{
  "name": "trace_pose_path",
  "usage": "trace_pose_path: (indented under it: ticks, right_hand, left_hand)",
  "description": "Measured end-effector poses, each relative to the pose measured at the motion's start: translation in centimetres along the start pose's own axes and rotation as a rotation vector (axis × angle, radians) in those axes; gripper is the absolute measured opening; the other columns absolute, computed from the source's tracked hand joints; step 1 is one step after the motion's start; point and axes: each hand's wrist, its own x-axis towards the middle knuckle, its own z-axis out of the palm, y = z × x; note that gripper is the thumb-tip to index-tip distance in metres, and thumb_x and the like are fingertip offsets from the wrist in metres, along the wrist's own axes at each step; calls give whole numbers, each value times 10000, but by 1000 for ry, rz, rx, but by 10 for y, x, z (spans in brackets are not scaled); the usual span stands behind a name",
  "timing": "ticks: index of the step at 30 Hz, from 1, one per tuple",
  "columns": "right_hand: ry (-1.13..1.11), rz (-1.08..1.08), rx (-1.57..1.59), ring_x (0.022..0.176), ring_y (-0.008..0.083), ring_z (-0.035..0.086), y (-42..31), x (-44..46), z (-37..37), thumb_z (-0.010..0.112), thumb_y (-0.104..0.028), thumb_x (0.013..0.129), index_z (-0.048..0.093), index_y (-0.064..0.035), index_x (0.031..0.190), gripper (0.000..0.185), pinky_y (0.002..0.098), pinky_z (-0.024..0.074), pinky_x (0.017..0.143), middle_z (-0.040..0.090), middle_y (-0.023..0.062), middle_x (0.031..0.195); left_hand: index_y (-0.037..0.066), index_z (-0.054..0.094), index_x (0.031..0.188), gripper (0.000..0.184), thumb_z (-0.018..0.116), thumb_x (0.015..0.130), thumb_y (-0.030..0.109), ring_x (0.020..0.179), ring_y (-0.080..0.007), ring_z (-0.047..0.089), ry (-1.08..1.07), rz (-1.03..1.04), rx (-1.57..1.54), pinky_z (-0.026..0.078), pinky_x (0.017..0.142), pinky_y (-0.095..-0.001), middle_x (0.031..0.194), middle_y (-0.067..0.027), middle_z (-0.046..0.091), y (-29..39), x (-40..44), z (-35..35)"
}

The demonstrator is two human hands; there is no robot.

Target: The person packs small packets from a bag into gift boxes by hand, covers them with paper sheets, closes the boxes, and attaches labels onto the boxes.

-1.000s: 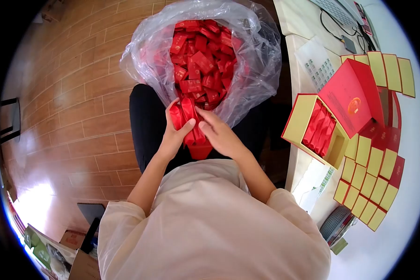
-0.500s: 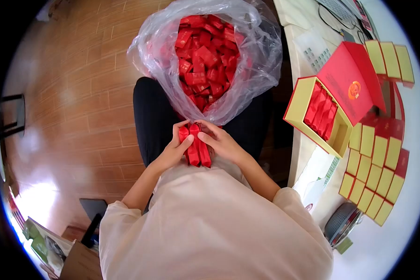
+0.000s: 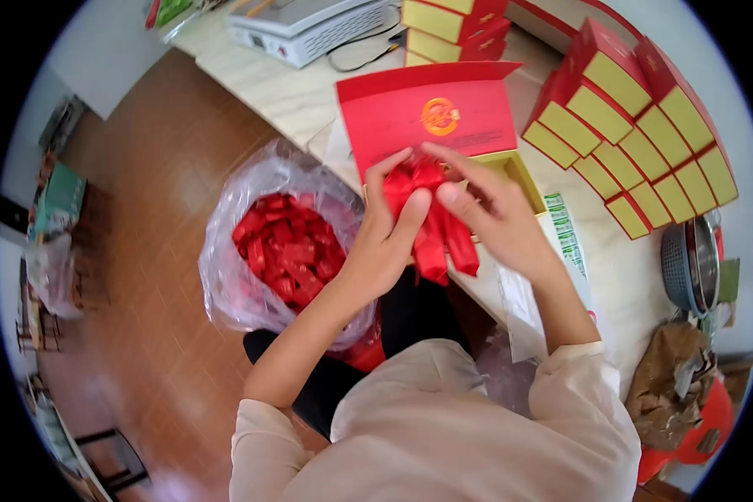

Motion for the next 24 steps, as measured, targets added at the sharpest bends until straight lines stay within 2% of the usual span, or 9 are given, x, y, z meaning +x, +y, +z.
trace_pose_path:
  ticks: [2, 6, 10, 12, 14, 18, 20, 22, 24]
  right_hand:
    - [46, 145, 16, 737, 73, 489, 14, 7, -31, 574, -265, 933, 524, -93, 1316, 423, 213, 425, 678, 618, 45, 943]
    - [147, 147, 239, 843, 81, 525, 74, 21, -63, 554, -283, 950, 537, -66, 1300, 411, 219, 439, 757, 621, 51, 1013]
    - [99, 247, 212, 1003, 110, 543, 107, 20, -73, 554, -307, 951, 544, -32, 1281, 429, 252, 433, 882, 613, 76, 1105]
    - [80, 303, 192, 1047, 139, 549, 122, 16, -70, 558, -327, 945, 535, -12, 1282, 462, 274, 426, 917, 612, 100, 1142]
    - [66, 309, 185, 1080, 166, 554, 126, 13, -64, 562, -346, 938, 535, -1, 1278, 486, 283, 422, 935, 612, 125, 1167]
    - [30, 322, 144, 1095, 179, 553, 125, 13, -62, 560, -350, 938, 532, 6, 1279, 493, 289, 413, 954, 612, 137, 1181]
    - [41, 311, 90, 1025, 159, 575, 126, 14, -62, 558, -322, 940, 529, -21, 1293, 465, 283, 433, 911, 643, 131, 1105]
    - [42, 267, -11, 961, 193, 607, 129, 14, -60, 566, -280, 935, 527, -47, 1300, 435, 308, 454, 863, 654, 150, 1044]
    - [14, 207, -119, 897, 226, 638, 131, 14, -54, 574, -238, 931, 526, -73, 1307, 414, 334, 476, 815, 664, 169, 983]
  left_hand:
    - [11, 263, 1356, 516, 435, 991, 332, 1309, -307, 339, -45, -3, -21, 263, 1084, -377, 1349, -217, 338, -8, 37, 25]
    - [-19, 328, 1285, 500, 436, 980, 362, 1226, -394, 366, 13, 124, 181, 268, 1068, -427, 1247, -246, 371, -38, 86, 69]
    - [-26, 408, 1206, 468, 451, 966, 374, 1126, -384, 407, 41, 104, 482, 307, 1006, -444, 1181, -227, 416, -63, 89, 83]
    - [-21, 465, 1115, 441, 462, 953, 389, 1033, -355, 434, 0, 126, 735, 340, 915, -436, 1110, -197, 456, -67, 80, 80]
    - [-5, 472, 1086, 430, 425, 966, 406, 1025, -329, 435, -29, 68, 750, 328, 906, -416, 1099, -165, 473, -63, 75, 73]
    - [-2, 516, 1030, 415, 439, 961, 400, 995, -322, 443, -98, 22, 791, 334, 889, -414, 1042, -144, 495, -59, 77, 66]
    - [-1, 528, 1020, 408, 446, 960, 393, 987, -317, 445, -85, 29, 782, 337, 882, -414, 1028, -138, 500, -62, 78, 66]
    - [27, 541, 1020, 344, 569, 895, 347, 931, -287, 471, 20, 196, 884, 374, 805, -406, 980, -115, 502, -69, 77, 68]
    - [38, 538, 1044, 357, 606, 860, 336, 928, -278, 477, 25, 204, 937, 380, 793, -396, 971, -109, 500, -73, 77, 70]
